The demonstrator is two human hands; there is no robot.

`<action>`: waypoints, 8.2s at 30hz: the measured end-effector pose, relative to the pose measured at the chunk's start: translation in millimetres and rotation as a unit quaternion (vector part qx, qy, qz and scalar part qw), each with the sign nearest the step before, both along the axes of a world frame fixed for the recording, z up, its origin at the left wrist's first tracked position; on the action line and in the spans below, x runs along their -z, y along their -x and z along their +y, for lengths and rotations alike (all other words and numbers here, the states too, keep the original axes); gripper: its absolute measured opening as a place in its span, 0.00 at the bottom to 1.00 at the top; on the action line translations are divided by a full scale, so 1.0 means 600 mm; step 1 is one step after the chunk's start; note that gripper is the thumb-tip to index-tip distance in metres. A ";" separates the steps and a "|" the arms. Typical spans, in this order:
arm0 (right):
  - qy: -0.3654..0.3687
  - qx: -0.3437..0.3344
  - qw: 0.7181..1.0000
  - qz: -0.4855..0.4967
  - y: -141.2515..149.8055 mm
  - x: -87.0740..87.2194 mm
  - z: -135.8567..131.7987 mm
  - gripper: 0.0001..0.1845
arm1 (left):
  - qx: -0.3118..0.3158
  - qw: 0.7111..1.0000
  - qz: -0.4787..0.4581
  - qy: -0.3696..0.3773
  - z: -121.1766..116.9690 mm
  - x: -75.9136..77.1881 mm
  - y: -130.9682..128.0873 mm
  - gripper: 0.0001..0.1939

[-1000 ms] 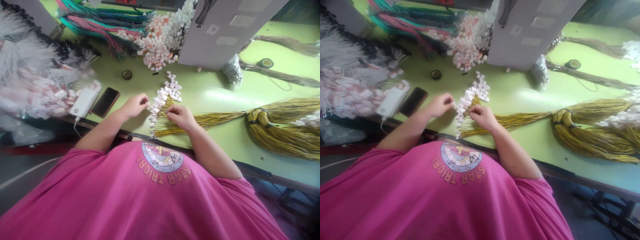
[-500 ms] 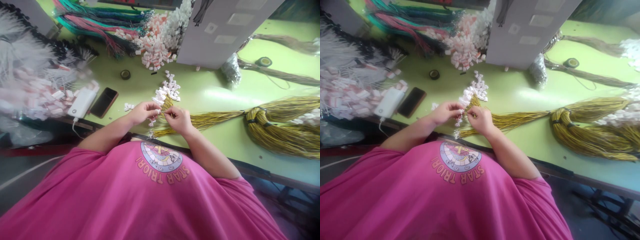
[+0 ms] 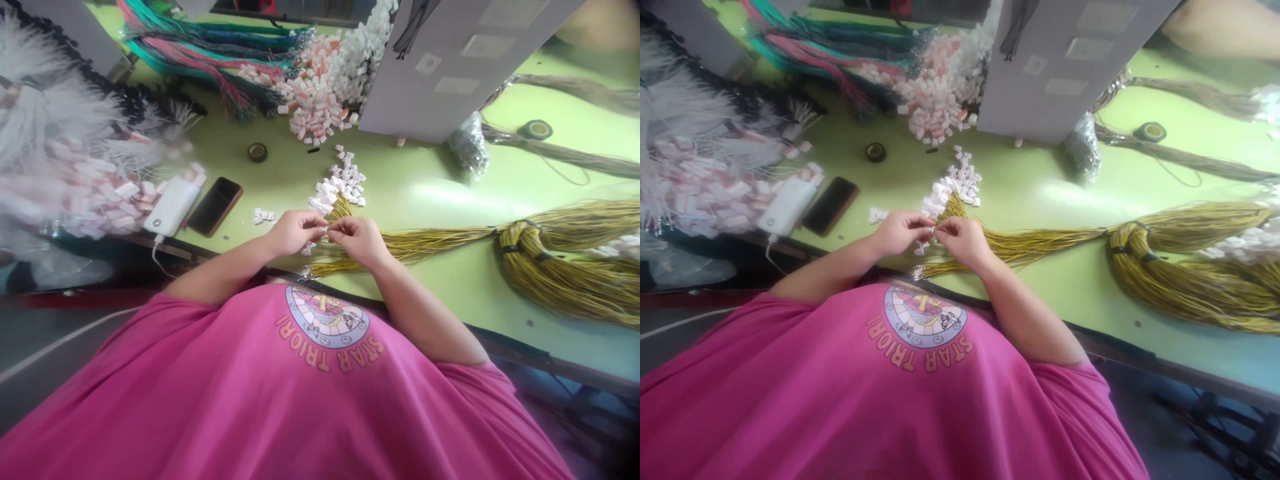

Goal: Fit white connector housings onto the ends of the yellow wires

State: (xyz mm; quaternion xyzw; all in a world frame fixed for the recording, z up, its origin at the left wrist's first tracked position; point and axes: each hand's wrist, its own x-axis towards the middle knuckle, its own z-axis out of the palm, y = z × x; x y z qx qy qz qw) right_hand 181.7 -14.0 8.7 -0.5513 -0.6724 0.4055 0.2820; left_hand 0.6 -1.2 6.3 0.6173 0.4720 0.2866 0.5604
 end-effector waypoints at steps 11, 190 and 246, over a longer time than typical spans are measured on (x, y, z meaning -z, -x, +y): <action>-0.095 -0.002 0.995 0.004 -0.012 0.016 0.011 0.10 | 0.018 0.972 0.180 -0.151 0.025 -0.019 0.047 0.10; 0.110 -0.058 0.992 0.034 -0.006 -0.023 -0.001 0.14 | -0.068 0.995 -0.032 -0.063 -0.031 0.018 0.005 0.12; 0.009 0.007 0.999 0.048 0.001 -0.011 -0.009 0.10 | -0.004 0.985 -0.134 0.111 -0.008 -0.005 0.016 0.09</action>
